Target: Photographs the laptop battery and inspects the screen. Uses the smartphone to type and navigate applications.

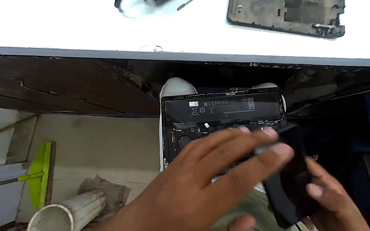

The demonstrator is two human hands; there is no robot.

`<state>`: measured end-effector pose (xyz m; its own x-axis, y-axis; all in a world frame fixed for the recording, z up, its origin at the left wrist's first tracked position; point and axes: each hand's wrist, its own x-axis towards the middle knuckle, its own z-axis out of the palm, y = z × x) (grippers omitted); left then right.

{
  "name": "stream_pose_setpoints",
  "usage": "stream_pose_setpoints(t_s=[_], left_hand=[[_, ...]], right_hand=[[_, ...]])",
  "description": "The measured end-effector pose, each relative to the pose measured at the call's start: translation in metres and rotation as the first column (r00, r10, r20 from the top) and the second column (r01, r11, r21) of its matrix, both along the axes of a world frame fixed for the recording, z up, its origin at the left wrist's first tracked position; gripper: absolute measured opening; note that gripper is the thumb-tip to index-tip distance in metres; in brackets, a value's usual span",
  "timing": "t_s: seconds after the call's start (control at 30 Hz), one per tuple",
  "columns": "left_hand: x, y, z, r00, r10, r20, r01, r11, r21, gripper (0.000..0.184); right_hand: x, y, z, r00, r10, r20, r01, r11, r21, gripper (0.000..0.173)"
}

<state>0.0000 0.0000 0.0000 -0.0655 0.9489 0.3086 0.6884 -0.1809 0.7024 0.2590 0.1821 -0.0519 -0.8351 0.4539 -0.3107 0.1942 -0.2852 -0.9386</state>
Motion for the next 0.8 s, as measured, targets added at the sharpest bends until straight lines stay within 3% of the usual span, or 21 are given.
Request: stream_pose_setpoints(t_s=[0.07, 0.13, 0.2, 0.3, 0.4, 0.5, 0.57, 0.67, 0.8], left_hand=[[0.000, 0.000, -0.016, 0.973, -0.024, -0.228, -0.007, 0.991, -0.134, 0.085], [0.003, -0.008, -0.027, 0.962, -0.088, -0.260, 0.036, 0.979, -0.200, 0.081], [0.003, -0.015, -0.034, 0.959, -0.130, -0.251, 0.071, 0.970, -0.232, 0.075], [-0.002, -0.020, -0.038, 0.961, -0.058, -0.272, -0.003, 0.976, -0.217, 0.083], [-0.006, -0.020, -0.037, 0.953, 0.106, -0.282, -0.152, 0.978, -0.146, 0.093], [-0.007, -0.012, -0.035, 0.909, 0.281, -0.307, -0.308, 0.951, -0.042, 0.098], [-0.010, -0.004, -0.032, 0.874, 0.352, -0.334, -0.368, 0.930, 0.018, 0.101], [-0.016, 0.008, -0.026, 0.853, 0.404, -0.331, -0.403, 0.912, 0.075, 0.106], [-0.025, 0.020, -0.019, 0.852, 0.435, -0.290, -0.412, 0.900, 0.140, 0.109]], right_hand=[[-0.005, 0.002, -0.001, 0.965, 0.259, 0.043, -0.263, 0.955, 0.138, 0.046], [-0.012, 0.002, -0.008, 0.906, 0.420, 0.047, -0.420, 0.879, 0.226, 0.047], [-0.017, 0.003, -0.014, 0.883, 0.466, 0.050, -0.463, 0.852, 0.245, 0.043], [-0.025, 0.007, -0.011, 0.938, 0.343, 0.053, -0.346, 0.906, 0.243, 0.041], [-0.036, 0.009, -0.002, 0.997, 0.078, 0.022, -0.080, 0.967, 0.242, 0.039], [-0.052, 0.008, 0.007, 0.994, -0.101, -0.037, 0.104, 0.989, 0.106, 0.044], [-0.064, 0.005, 0.017, 0.988, -0.147, -0.053, 0.150, 0.988, 0.042, 0.058], [-0.078, 0.008, 0.029, 0.974, -0.218, -0.064, 0.224, 0.969, 0.109, 0.071], [-0.087, 0.020, 0.044, 0.963, -0.250, -0.105, 0.262, 0.957, 0.126, 0.070]])
